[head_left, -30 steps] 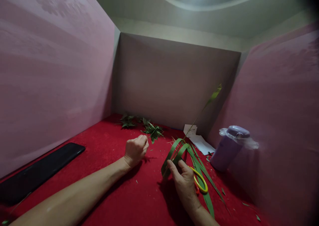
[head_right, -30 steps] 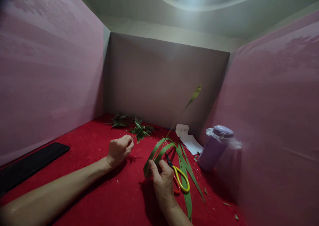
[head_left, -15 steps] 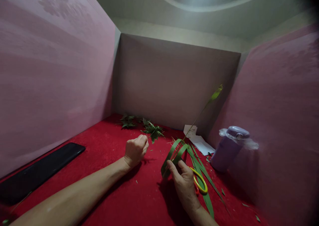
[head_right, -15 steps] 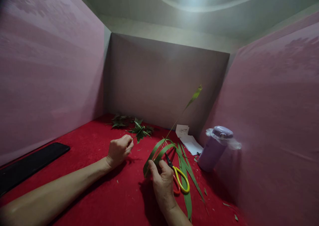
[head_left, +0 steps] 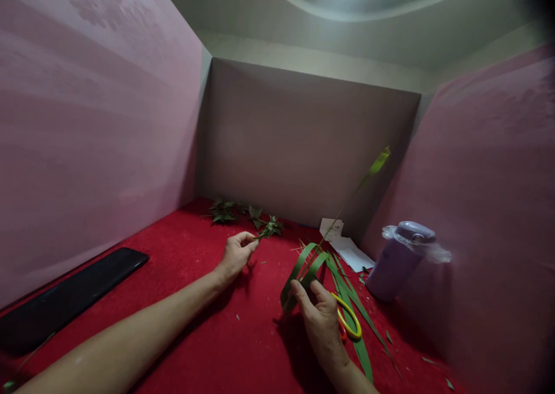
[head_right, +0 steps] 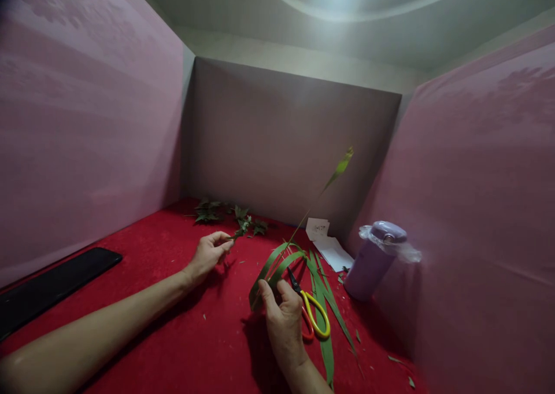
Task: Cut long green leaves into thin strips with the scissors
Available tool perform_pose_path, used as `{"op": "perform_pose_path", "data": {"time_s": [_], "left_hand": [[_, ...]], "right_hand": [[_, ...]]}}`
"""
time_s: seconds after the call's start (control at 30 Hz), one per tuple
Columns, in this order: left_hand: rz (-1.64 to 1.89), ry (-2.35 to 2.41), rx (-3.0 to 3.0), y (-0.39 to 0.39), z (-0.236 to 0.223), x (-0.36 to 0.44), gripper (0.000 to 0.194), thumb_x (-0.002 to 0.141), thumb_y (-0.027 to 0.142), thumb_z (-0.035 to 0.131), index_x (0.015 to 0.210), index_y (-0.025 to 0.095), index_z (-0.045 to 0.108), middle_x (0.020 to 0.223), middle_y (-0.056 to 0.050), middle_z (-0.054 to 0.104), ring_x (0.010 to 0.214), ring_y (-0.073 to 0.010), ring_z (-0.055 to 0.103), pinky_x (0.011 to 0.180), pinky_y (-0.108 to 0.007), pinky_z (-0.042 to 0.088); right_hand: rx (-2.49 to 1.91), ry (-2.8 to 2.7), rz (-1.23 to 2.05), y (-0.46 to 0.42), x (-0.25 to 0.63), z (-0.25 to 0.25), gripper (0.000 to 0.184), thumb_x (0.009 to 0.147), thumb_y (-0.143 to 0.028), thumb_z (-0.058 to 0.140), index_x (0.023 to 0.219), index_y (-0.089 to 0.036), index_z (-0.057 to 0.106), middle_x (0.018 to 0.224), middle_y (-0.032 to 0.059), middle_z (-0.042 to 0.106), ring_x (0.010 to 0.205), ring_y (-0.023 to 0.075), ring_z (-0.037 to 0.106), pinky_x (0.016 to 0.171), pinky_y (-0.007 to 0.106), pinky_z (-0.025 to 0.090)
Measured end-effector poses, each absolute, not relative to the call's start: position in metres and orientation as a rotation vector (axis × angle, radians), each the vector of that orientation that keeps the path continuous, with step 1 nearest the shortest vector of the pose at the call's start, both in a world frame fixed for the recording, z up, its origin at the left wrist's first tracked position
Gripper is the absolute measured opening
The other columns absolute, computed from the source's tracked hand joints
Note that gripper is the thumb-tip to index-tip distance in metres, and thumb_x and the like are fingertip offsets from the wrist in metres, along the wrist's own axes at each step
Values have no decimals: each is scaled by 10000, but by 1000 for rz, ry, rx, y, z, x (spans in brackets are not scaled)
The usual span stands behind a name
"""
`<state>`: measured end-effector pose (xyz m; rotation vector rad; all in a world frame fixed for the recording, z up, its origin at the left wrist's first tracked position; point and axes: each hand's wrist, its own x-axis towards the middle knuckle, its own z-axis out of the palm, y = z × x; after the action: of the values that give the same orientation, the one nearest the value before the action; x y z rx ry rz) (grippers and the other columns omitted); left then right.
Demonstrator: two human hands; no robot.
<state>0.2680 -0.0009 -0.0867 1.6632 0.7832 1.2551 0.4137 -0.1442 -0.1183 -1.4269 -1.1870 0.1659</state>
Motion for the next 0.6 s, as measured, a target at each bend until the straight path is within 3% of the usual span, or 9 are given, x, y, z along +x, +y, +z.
{"op": "perform_pose_path", "data": {"time_s": [0.1,0.2,0.6], "left_hand": [[1028,631,1310,2,-86,266,254,647,342,630,701,170,452,494,82,403,337,-25,291,343,-173,182],[832,504,1142,1,-83,262,296,636,298,670,702,174,409,496,88,372,334,-13,285,320,-143,132],[636,345,885,8,-87,257,109,725,123,577,757,140,475,624,15,486,357,-38,383,274,-125,202]], "right_hand": [[-1431,-1200,165,-144,414,-120,393,779,-419,543,561,-205,297,540,-70,274,503,92,281,476,214,269],[-1434,-1195,168,-145,414,-121,394,783,-416,543,561,-203,296,541,-71,275,506,90,280,480,215,269],[-1438,-1192,183,-144,413,-118,400,780,-432,543,566,-202,294,546,-73,264,507,88,266,480,217,250]]}}
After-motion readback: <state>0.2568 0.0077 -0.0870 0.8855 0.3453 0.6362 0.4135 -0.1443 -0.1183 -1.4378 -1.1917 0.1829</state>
